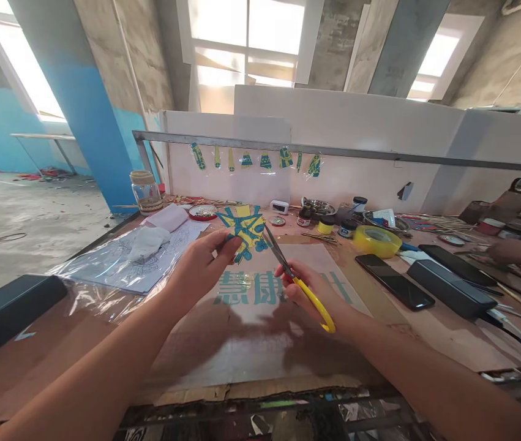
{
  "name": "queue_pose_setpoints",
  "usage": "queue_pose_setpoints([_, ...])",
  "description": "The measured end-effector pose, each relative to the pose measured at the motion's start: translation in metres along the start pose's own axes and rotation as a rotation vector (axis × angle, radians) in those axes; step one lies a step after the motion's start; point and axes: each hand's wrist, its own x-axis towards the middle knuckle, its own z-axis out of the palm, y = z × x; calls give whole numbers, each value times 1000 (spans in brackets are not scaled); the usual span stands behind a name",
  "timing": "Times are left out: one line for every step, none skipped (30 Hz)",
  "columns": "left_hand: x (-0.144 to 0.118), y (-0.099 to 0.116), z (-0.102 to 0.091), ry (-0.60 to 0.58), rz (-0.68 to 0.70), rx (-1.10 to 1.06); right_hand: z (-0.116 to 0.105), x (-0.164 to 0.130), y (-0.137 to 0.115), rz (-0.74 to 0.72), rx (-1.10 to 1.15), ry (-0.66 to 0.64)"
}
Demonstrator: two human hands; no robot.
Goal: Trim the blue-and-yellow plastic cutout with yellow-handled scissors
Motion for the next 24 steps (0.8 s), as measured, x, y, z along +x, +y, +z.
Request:
queue_pose_setpoints([0,0,0,-2,0,-3,0,0,-1,5,-2,-3])
queue_pose_setpoints([0,1,0,-2,0,-6,0,0,-3,15,-8,-6])
queue_pose_setpoints([1,1,0,-2,0,-8,1,0,-5,24,-13,-6])
queue_pose_setpoints([1,2,0,-2,0,-6,1,0,-7,34,-16,-7])
queue_pose_setpoints([1,2,0,-1,2,-4,1,-1,-8,41,-15,-5])
queue_pose_setpoints([1,3,1,-2,4,-5,1,-1,-9,46,-10,-5])
queue_pose_setpoints([1,3,1,-3,6,-8,1,-1,-10,46,-2,-3])
queue_pose_setpoints([1,3,1,-3,6,-12,1,-1,-11,45,3,-4])
queue_pose_setpoints([1,4,1,-2,3,-18,1,-1,-11,44,5,-5])
queue_pose_setpoints([1,5,0,0,-2,-26,2,0,-12,47,4,-8])
queue_pose_setpoints([1,5,0,3,-6,-33,2,0,-13,52,5,-11])
queue_pose_setpoints([1,6,0,5,-9,-39,2,0,-13,61,8,-14])
queue_pose_setpoints([1,7,-1,5,-11,-45,2,-1,-15,73,12,-15])
queue_pose_setpoints([1,7,-1,2,-11,-51,3,-1,-16,86,17,-14])
queue_pose_setpoints([2,7,-1,-1,-12,-57,3,-1,-18,97,19,-12])
queue_pose_setpoints([2,6,-1,-1,-14,-59,4,-1,-20,107,16,-11])
queue_pose_setpoints([2,5,-1,2,-18,-57,4,-2,-21,112,11,-9])
queue_pose_setpoints([2,4,-1,7,-21,-56,5,-2,-23,113,3,-8])
queue_pose_setpoints([2,3,-1,15,-25,-55,5,-2,-24,110,-7,-8])
queue_pose_setpoints([2,1,-1,22,-28,-57,6,-2,-24,104,-16,-9])
queue_pose_setpoints([2,0,-1,30,-30,-64,6,-1,-24,100,-21,-12])
queue_pose_setpoints([3,-1,-1,37,-33,-73,6,-1,-24,99,-20,-15])
queue_pose_setpoints([3,-1,-1,43,-37,-81,6,-1,-24,101,-16,-19])
queue_pose_setpoints([3,-1,-1,50,-41,-87,6,-1,-24,106,-10,-21])
